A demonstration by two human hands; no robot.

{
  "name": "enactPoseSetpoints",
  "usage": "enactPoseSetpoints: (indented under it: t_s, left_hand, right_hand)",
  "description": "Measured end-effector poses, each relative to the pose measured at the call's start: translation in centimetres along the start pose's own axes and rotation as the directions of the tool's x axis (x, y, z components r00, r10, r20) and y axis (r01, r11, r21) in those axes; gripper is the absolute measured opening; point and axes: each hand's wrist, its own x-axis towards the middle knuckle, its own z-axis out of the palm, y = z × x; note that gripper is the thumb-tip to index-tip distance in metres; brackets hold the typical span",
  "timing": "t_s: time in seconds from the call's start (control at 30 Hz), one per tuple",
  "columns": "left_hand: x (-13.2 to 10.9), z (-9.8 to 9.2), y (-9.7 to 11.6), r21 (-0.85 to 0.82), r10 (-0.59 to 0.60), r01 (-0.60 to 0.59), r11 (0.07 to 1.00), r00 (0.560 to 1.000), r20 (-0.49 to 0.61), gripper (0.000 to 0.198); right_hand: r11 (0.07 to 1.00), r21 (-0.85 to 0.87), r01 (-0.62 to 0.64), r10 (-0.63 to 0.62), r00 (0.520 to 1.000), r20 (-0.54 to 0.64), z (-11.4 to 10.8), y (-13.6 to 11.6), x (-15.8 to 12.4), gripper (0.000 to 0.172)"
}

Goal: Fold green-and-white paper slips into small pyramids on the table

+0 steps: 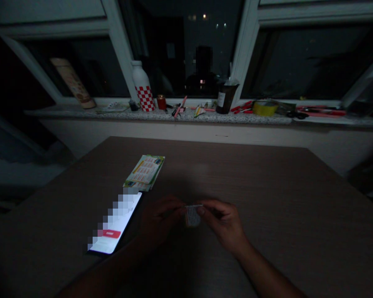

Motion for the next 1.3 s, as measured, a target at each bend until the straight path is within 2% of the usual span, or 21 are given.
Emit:
enactPoseSetpoints:
  t_s: [0.53, 0.73, 0.9, 1.1, 1.2, 1.3]
  left_hand:
    - [-0.2, 0.0, 0.0, 0.061, 0.034, -0.034, 0.998, 0.999, -0.001, 0.018]
    - [-0.3, 0.1, -0.2, 0.078, 0.048, -0.048, 0.996, 0.999, -0.007, 0.017]
    - [-0.3, -0.1, -0.2, 0.066, 0.112, -0.112, 0.992, 0.994, 0.009, 0.019]
    - [-0.2, -0.6, 0.2, 0.060, 0.207, -0.209, 0.976, 0.977, 0.041, 0.016]
    - [-0.2, -0.6, 0.3, 0.056, 0.232, -0.235, 0.970, 0.972, 0.043, 0.016]
    - [-0.2, -0.7, 0.3, 0.057, 0.212, -0.214, 0.975, 0.977, 0.025, 0.017]
  right_hand:
    - [0.999, -0.047, 0.009, -0.010, 1.000, -0.017, 0.2, -0.2, 0.0, 0.016]
    - [0.997, -0.056, 0.044, -0.044, 0.999, -0.008, 0.1, -0.1, -0.1, 0.012]
    - [0.984, -0.117, 0.132, -0.132, 0.991, 0.012, 0.0, -0.4, -0.1, 0.008]
    - [0.948, -0.128, 0.292, -0.285, 0.956, 0.067, 0.0, -1.2, -0.2, 0.011]
    - [0.941, -0.123, 0.314, -0.305, 0.948, 0.089, 0.0, -1.4, -0.1, 0.013]
    - [0.951, -0.104, 0.293, -0.288, 0.956, 0.058, 0.1, -1.3, 0.0, 0.013]
